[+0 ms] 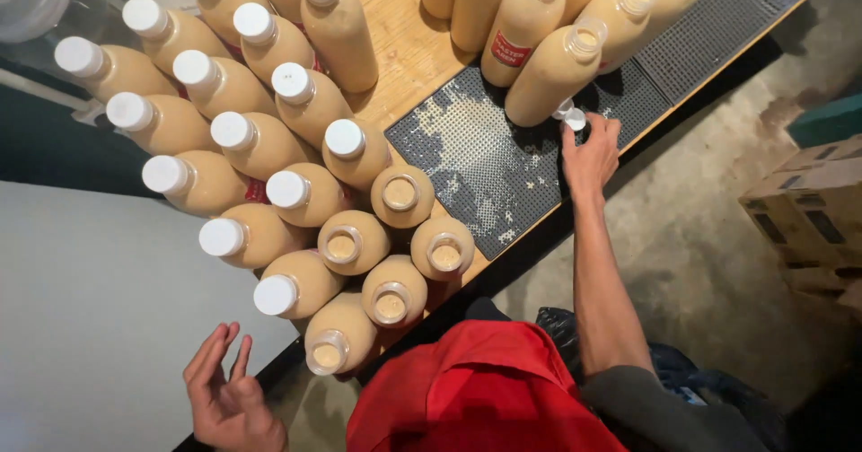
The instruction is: The person is manually capping a large number of filled bottles by fetching caps from a basket and screwing them on one by one.
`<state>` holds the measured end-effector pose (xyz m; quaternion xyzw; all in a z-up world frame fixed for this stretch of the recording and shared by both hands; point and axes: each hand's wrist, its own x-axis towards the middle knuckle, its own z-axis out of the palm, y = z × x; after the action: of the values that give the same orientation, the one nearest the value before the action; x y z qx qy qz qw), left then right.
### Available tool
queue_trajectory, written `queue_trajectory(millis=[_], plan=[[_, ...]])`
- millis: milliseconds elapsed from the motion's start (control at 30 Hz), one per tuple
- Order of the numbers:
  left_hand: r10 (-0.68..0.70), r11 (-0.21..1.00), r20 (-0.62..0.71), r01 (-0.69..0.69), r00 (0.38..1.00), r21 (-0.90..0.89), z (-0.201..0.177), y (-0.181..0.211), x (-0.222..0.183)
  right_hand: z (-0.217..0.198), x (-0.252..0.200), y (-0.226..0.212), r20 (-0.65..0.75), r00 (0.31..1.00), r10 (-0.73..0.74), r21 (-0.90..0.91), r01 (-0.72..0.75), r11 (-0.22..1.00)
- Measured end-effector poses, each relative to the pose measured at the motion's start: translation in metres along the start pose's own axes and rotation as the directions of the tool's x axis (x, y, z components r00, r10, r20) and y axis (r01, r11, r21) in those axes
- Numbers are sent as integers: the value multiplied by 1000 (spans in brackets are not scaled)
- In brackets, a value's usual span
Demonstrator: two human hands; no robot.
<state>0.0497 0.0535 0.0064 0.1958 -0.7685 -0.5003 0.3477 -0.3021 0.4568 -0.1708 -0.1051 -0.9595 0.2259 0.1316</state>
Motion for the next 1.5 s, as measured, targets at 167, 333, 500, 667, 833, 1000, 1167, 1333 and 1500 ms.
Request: queue_trajectory(millis=[167,333,500,667,833,1000,1167,1333,1500], plan=[[50,997,-288,-29,956,77,6,28,-23,-26,3,-2,-311,891,-330,271,416,868],[191,961,-179,-147,965,233,34,63,0,-68,-21,-2,44,833,-552,242,527,815],[291,913,21,-285,956,291,57,58,42,-63,-40,-30,323,698,-639,299,565,769],[114,948,406,-222,907,229,56,70,86,-78,-53,-29,284,860,-424,608,180,773],[-131,912,677,-179,724,369,57,63,119,-191,-67,-1,464,710,-529,837,-158,523],[-283,864,746,-178,602,471,62,60,127,-160,-76,52,898,439,40,78,-248,966],[-171,847,753,-296,636,443,69,54,123,-260,-90,-103,627,771,-111,-189,288,939],[-187,849,722,-260,666,460,78,28,121,-251,-113,-264,384,514,-767,409,651,640],[-215,835,729,-266,650,482,82,16,122,-182,-132,-320,532,185,-826,326,856,402]])
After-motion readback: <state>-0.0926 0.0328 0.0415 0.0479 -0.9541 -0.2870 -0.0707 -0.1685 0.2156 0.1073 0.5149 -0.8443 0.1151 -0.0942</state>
